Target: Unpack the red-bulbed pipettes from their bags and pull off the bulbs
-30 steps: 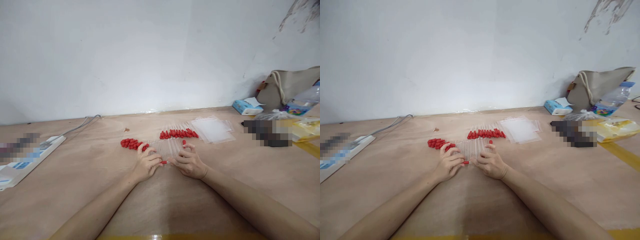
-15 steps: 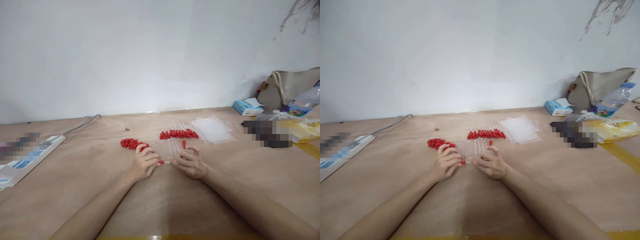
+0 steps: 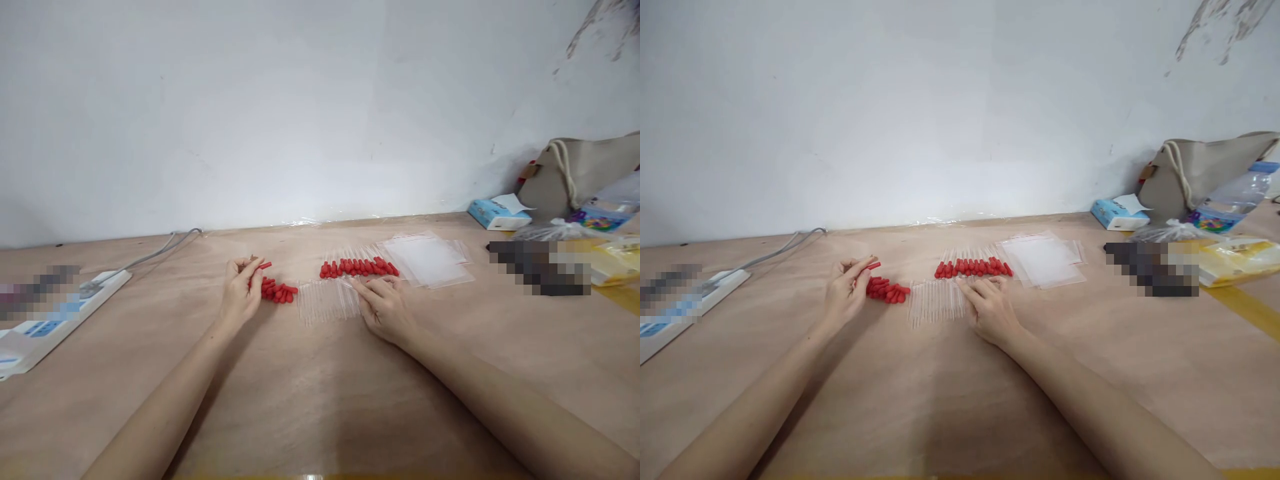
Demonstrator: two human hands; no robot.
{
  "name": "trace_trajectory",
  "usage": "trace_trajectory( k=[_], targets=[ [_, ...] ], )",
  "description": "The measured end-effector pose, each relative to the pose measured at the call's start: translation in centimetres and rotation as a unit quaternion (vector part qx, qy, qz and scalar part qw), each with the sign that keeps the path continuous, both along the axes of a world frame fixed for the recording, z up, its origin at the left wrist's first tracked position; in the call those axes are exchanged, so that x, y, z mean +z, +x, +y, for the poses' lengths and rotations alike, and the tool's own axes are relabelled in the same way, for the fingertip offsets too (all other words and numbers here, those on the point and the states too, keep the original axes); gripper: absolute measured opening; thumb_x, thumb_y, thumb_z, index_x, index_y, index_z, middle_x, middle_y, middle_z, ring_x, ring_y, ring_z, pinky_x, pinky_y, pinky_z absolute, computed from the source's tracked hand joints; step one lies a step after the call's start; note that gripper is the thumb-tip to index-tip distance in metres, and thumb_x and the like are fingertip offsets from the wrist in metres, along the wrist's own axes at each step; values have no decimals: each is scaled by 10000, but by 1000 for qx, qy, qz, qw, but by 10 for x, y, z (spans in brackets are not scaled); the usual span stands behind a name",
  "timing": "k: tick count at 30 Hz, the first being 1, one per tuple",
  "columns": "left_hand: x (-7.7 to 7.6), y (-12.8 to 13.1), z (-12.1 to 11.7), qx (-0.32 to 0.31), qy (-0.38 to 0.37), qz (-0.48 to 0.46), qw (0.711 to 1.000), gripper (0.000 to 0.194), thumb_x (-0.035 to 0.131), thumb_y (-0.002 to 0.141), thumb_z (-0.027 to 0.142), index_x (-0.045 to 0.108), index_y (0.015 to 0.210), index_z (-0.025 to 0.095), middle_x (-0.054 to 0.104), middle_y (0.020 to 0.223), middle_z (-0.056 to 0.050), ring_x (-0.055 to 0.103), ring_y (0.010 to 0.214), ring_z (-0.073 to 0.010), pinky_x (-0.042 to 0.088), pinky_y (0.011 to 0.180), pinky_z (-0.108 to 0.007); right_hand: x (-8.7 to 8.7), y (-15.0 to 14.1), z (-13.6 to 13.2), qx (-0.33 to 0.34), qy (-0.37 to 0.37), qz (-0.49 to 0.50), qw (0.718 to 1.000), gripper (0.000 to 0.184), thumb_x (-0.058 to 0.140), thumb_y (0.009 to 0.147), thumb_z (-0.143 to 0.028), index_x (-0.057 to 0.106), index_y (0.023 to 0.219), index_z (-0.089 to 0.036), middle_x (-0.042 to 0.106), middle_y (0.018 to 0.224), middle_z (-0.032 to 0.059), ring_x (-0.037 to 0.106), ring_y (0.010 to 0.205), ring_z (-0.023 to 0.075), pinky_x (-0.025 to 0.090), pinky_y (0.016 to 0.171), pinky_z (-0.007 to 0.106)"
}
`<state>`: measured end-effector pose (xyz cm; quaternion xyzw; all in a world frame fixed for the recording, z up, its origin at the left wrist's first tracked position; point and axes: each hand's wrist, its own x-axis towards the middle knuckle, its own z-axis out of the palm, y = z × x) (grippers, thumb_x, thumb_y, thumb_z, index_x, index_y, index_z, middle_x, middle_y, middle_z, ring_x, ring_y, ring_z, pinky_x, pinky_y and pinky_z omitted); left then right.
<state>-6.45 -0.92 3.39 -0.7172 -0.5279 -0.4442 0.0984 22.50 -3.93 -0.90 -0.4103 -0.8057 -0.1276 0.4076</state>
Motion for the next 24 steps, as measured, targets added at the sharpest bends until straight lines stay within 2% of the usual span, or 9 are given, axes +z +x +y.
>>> trace_trajectory(
  k=[4, 9, 15, 18, 20, 22, 24],
  targets=[
    [0, -2, 6, 5, -66, 47, 997, 275, 454, 811, 258, 548, 1061, 196, 566, 918, -46, 556, 816, -163, 438, 757, -315, 3, -8, 6, -17, -38, 49, 998, 199, 468, 778, -153, 592, 932, -168, 640, 733, 8, 544, 689, 122, 279, 826, 322],
    [-9, 3, 9, 48, -68, 153, 985, 130, 479, 799, 286, 579, 834, 210, 629, 899, -42, 534, 938, -231, 294, 880, -449, 8, -22, 15, -39, -12, 22, 999, 109, 487, 766, -167, 592, 744, -188, 641, 657, -16, 510, 619, 111, 237, 862, 349],
    [-13, 0, 12, 49, -83, 131, 987, 195, 443, 833, 327, 587, 762, 217, 651, 856, -24, 546, 919, -217, 232, 905, -462, 7, -39, 24, -65, 44, -42, 996, 146, 469, 779, -175, 577, 680, -180, 615, 613, -10, 471, 640, 117, 207, 876, 374],
    [-11, 1, 8, 50, -42, 129, 989, 214, 443, 835, 351, 600, 781, 216, 642, 865, -40, 538, 922, -220, 240, 905, -452, 5, -42, 25, -65, 42, -67, 995, 145, 475, 765, -168, 574, 660, -183, 608, 608, -8, 454, 649, 124, 198, 875, 389],
    [-11, 6, 2, 18, -2, 152, 988, 217, 476, 812, 385, 609, 801, 215, 627, 888, -51, 524, 946, -221, 249, 920, -435, 2, -43, 24, -62, 32, -72, 995, 131, 491, 756, -185, 583, 663, -185, 613, 627, -2, 452, 671, 133, 194, 871, 397],
    [-12, 16, -7, -49, 8, 199, 979, 274, 515, 770, 452, 611, 882, 221, 612, 957, -61, 505, 996, -228, 230, 960, -435, 1, -42, 22, -58, 17, -67, 996, 120, 515, 755, -239, 608, 695, -191, 622, 659, 10, 457, 706, 148, 191, 868, 405],
    [-15, 28, -17, -110, -10, 246, 963, 482, 531, 706, 562, 569, 1046, 222, 570, 1088, -86, 456, 1088, -259, 171, 1006, -462, 0, -42, 19, -54, 5, -65, 996, 149, 537, 751, -310, 630, 732, -196, 627, 685, 22, 460, 739, 163, 190, 866, 412]
  ],
)
